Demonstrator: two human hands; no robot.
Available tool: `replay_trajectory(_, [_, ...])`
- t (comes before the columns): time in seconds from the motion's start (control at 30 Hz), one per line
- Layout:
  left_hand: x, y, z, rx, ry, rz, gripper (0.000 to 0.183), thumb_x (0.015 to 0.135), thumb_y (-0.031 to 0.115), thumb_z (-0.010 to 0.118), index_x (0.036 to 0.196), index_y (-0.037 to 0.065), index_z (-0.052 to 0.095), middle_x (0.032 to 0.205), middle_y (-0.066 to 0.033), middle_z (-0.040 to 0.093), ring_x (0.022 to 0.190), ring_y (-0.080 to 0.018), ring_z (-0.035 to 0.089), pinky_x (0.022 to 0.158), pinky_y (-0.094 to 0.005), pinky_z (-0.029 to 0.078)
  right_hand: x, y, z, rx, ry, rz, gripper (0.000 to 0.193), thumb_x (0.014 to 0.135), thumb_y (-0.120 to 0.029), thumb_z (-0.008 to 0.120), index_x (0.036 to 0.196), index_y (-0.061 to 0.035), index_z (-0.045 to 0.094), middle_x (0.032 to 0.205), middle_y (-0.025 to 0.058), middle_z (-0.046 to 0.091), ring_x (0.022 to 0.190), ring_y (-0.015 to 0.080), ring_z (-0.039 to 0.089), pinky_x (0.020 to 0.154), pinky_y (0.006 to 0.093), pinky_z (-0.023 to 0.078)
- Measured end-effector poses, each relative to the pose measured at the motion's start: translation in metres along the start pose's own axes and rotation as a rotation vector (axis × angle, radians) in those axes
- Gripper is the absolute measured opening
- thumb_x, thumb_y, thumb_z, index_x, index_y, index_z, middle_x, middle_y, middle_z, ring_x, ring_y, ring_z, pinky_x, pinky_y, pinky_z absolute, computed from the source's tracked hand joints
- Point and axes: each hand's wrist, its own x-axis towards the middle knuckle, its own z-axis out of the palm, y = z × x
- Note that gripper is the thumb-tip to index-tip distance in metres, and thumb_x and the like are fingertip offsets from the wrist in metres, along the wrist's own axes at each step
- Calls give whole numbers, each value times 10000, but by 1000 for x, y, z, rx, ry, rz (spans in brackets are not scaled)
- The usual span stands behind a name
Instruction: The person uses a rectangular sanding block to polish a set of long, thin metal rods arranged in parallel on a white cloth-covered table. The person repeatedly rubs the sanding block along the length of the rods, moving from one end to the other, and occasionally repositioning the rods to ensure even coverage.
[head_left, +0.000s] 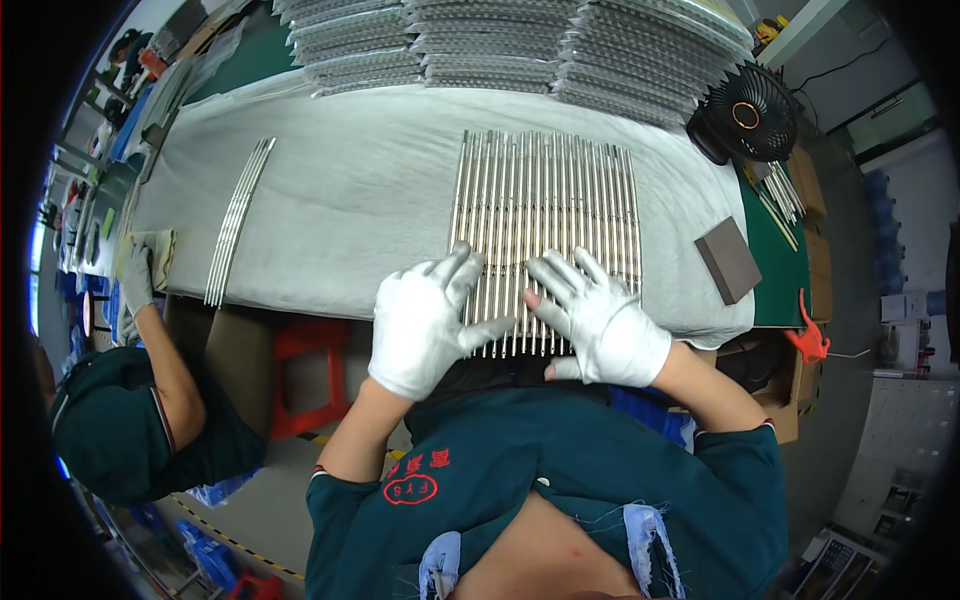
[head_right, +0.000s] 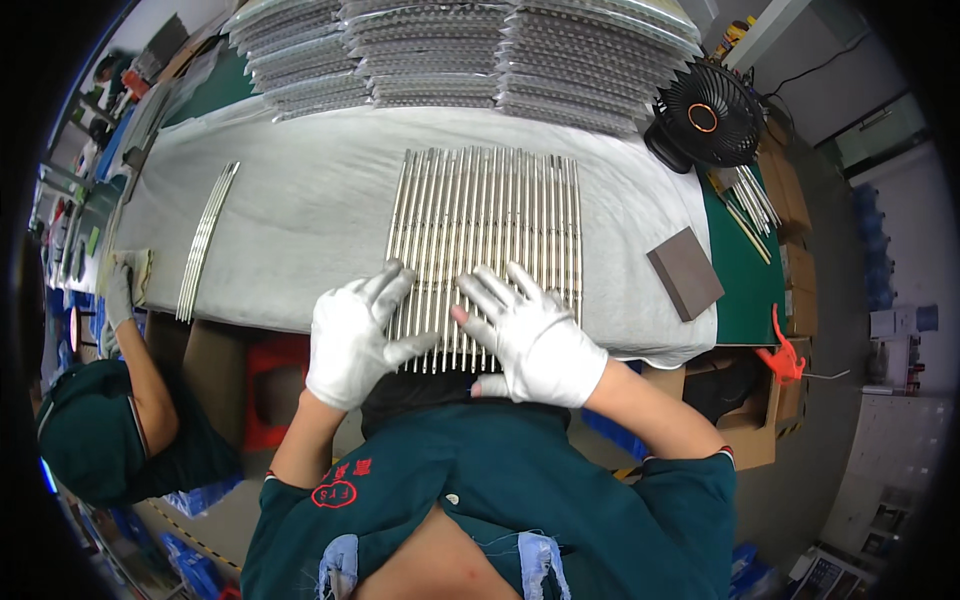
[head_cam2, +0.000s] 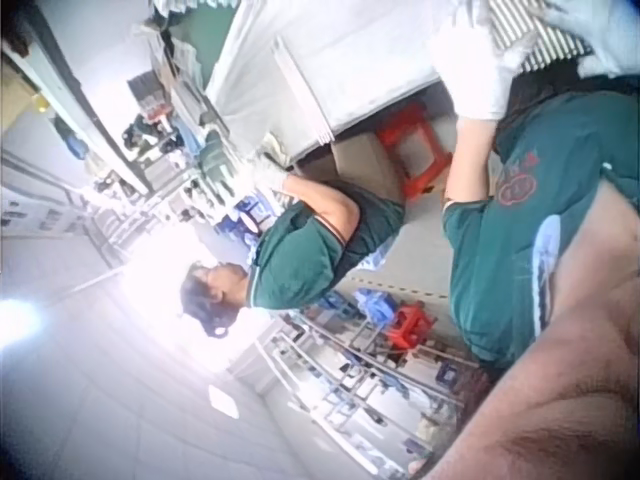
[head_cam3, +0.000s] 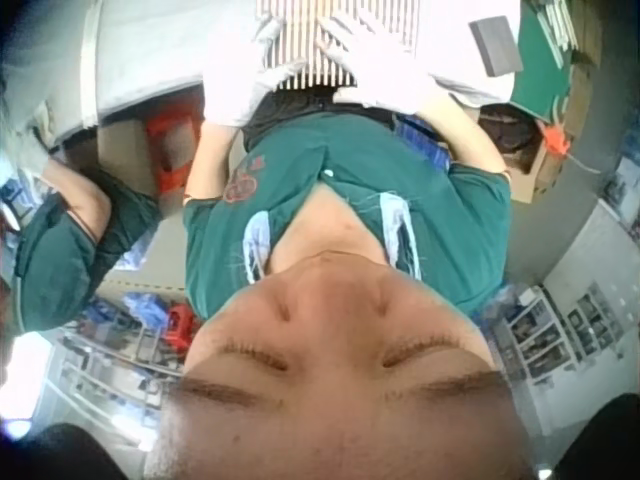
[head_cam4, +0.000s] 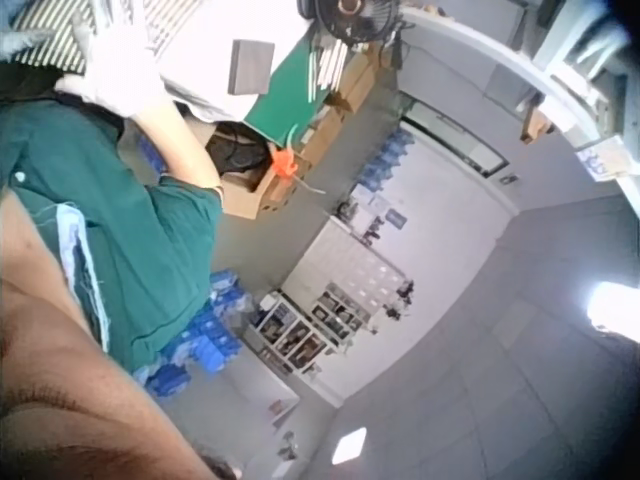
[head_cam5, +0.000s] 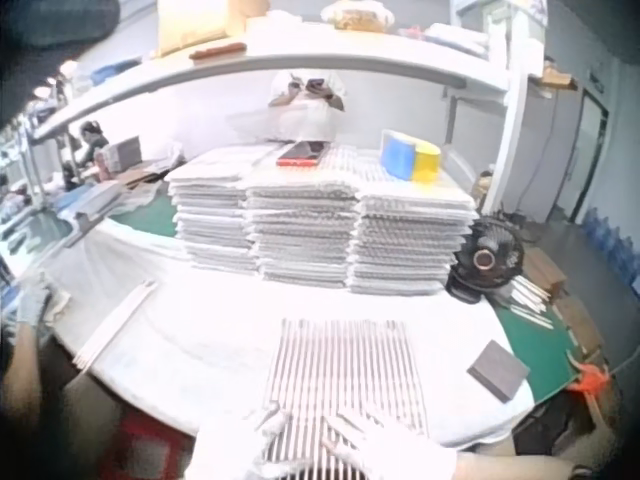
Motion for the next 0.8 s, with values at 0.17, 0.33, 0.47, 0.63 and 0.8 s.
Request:
replay_trajectory(0.17, [-19, 24, 4, 167, -101, 67, 1023, 638, 748, 692, 1424, 118, 508, 1379, -260, 532, 1247, -459, 515, 1126, -606, 284, -1, -18, 11, 47, 51, 119, 884, 738, -504, 784, 1403, -12, 474, 1535, 232, 379, 1447, 393, 333, 1208, 548, 214])
replay_trajectory(0.33, [-17, 20, 19, 202, -36, 55, 1062, 606, 755, 690, 1430, 112, 502, 1358, -249, 545, 1223, -466, 523, 1118, -597, 309, 1, -22, 14, 25, 115, 137, 817, 721, -402, 822, 1364, -16, 500, 1533, 200, 388, 1428, 370, 361, 1188, 528, 278])
replay_trajectory(0.47, [-13, 28, 12, 180, -78, 18, 1032, 613, 708, 736, 1430, 120, 507, 1375, -202, 550, 1264, -446, 503, 1121, -608, 301, 4, -28, 14, 11, 161, 168, 781, 738, -382, 809, 1359, -2, 524, 1483, 201, 444, 1410, 358, 389, 1183, 512, 274])
replay_trajectory(0.63, [-14, 29, 14, 170, -33, 31, 1032, 599, 661, 767, 1431, 113, 500, 1355, -232, 559, 1233, -475, 517, 1110, -596, 326, 6, -28, 22, -10, 201, 156, 823, 725, -412, 813, 1369, 5, 517, 1491, 199, 434, 1420, 359, 373, 1179, 503, 288])
replay_trajectory(0.8, [-16, 25, 14, 163, -47, 59, 984, 662, 704, 720, 1419, 110, 515, 1368, -210, 563, 1253, -455, 521, 1118, -611, 304, -27, -17, -4, 36, 201, 312, 891, 715, -467, 811, 1397, 12, 496, 1510, 219, 406, 1436, 381, 351, 1205, 509, 247])
